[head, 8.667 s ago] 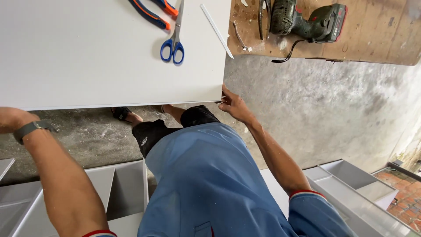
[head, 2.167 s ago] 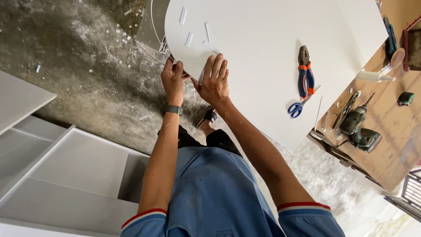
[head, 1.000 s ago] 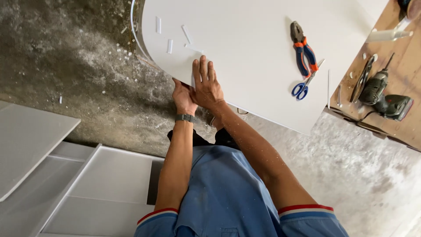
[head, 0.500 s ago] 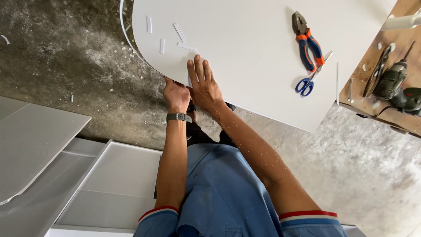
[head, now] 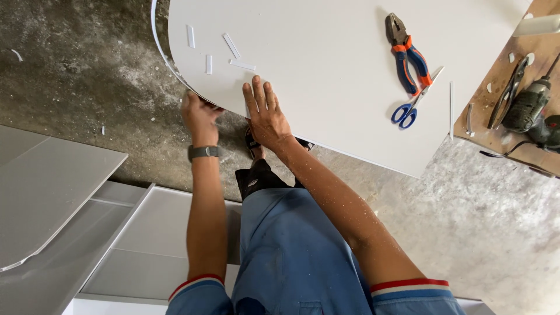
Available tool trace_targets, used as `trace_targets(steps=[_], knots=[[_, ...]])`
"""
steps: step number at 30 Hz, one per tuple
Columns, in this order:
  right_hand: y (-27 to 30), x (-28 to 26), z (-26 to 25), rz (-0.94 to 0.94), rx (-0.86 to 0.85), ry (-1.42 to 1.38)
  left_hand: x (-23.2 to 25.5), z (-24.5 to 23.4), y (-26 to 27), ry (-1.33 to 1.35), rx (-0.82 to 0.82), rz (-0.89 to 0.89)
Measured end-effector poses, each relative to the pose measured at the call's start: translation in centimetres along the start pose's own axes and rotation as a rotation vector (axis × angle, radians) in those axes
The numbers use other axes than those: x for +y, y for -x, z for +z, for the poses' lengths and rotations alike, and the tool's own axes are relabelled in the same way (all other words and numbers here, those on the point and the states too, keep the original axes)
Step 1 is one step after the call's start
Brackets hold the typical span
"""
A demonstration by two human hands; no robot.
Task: Applying and trimming white edge banding on a curved cabinet panel in a workshop.
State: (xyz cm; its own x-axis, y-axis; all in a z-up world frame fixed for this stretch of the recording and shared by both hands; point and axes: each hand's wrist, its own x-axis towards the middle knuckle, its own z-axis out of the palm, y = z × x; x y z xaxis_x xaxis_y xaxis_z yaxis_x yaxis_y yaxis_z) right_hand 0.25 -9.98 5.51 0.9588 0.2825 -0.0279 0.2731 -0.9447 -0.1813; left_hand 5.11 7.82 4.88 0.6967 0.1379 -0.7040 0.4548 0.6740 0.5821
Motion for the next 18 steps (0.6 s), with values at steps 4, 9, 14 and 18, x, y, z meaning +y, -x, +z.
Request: trace_targets(steps=[4, 9, 14, 18], knots=[[-0.1, -0.4, 0.0, 0.009, -0.011, 0.002, 3.2, 1.0, 1.2, -0.583, 0.009, 0.228], [-0.2, -0.3, 0.6, -0.011, 0.034, 0.029, 2.7, 0.4, 1.6, -0.681, -0.008, 0.127], [-0.7, -1.1, -1.8, 0.037, -0.045, 0.033, 1.8, 0.2, 1.8, -0.536, 0.017, 0.261], [0.1, -0.7, 0.5, 0.039, -0.001, 0.067, 2.0, 0.2, 2.0, -0.518, 0.001, 0.244]])
